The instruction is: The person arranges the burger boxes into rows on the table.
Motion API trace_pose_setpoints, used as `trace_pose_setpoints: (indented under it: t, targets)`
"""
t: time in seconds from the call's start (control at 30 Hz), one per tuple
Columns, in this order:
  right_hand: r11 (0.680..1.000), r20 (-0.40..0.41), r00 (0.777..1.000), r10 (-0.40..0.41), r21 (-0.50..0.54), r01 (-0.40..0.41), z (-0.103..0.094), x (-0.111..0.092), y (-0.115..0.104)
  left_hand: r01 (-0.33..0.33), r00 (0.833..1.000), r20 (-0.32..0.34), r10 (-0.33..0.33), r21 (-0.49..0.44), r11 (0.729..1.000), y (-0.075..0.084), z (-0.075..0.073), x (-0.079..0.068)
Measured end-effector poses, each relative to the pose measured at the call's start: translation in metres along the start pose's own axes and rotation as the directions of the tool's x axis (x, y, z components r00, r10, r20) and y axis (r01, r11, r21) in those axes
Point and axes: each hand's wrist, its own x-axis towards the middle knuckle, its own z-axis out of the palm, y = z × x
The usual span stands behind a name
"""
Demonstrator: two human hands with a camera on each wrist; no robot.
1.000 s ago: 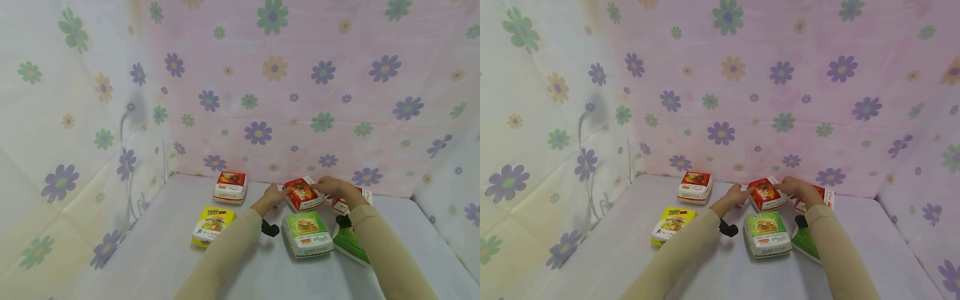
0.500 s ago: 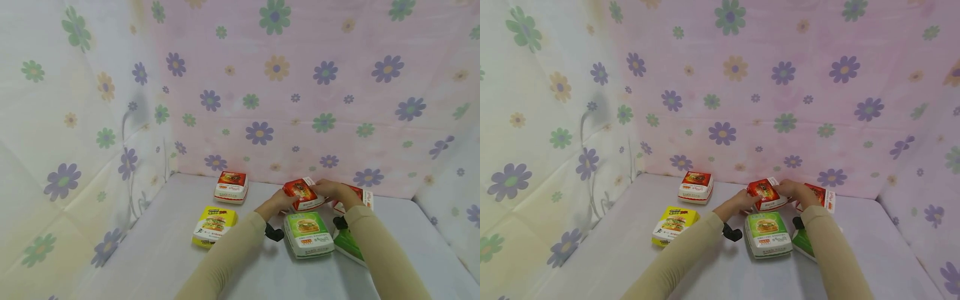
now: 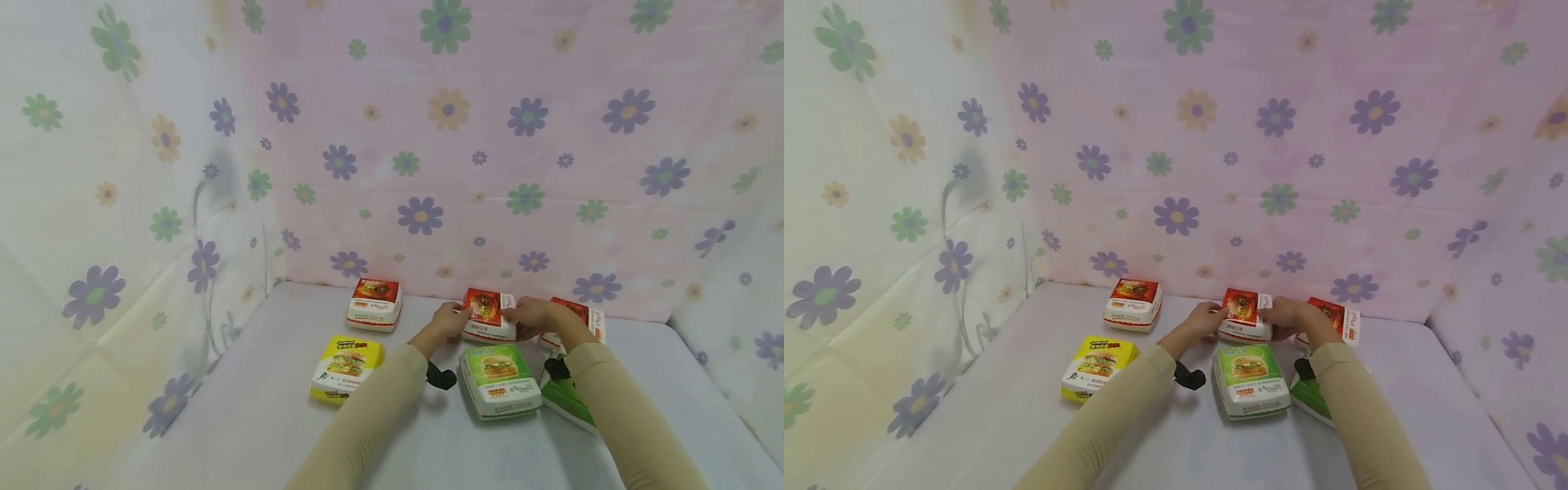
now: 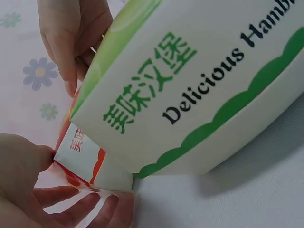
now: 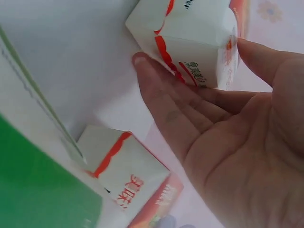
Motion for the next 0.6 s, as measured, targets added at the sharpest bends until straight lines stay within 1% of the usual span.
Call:
trace_pose_setpoints:
  t: [0.07, 0.2, 0.3, 0.37, 0.43, 0.5, 0.6]
  targets:
    - [1.000, 0.013, 1.000, 0.017, -0.025, -0.016, -0.002, -0.003, -0.002, -0.004, 1.000, -0.002, 0.004, 0.008, 1.000, 0.000, 0.000, 0.000]
    - [0.996, 0.027, 0.997, 0.077, -0.049, -0.076, -0.006, -0.009, -0.005, 0.002, 1.000, -0.011, -0.002, 0.044, 0.999, -0.001, -0.002, -0.004]
    - [0.993, 0.000, 0.995, 0.096, -0.066, -0.096, -0.010, -0.013, -0.007, -0.004, 1.000, -0.002, 0.005, 0.055, 0.998, 0.000, -0.006, -0.008]
    - [0.994, -0.019, 0.996, 0.082, -0.076, -0.083, -0.012, -0.013, -0.007, -0.007, 1.000, 0.019, 0.006, 0.046, 0.999, 0.002, -0.007, -0.012]
    - [0.997, -0.037, 0.997, 0.062, -0.050, -0.064, -0.013, -0.011, -0.005, -0.006, 0.999, 0.041, 0.004, 0.040, 0.999, 0.003, -0.008, -0.016]
    - [0.999, -0.050, 0.998, 0.045, 0.003, -0.045, -0.012, -0.007, -0.003, -0.003, 0.998, 0.059, 0.002, 0.034, 0.999, 0.004, -0.008, -0.019]
    - [0.996, -0.070, 0.997, 0.026, 0.082, -0.020, -0.010, 0.001, 0.000, 0.001, 0.998, 0.066, -0.002, 0.013, 1.000, 0.004, -0.006, -0.022]
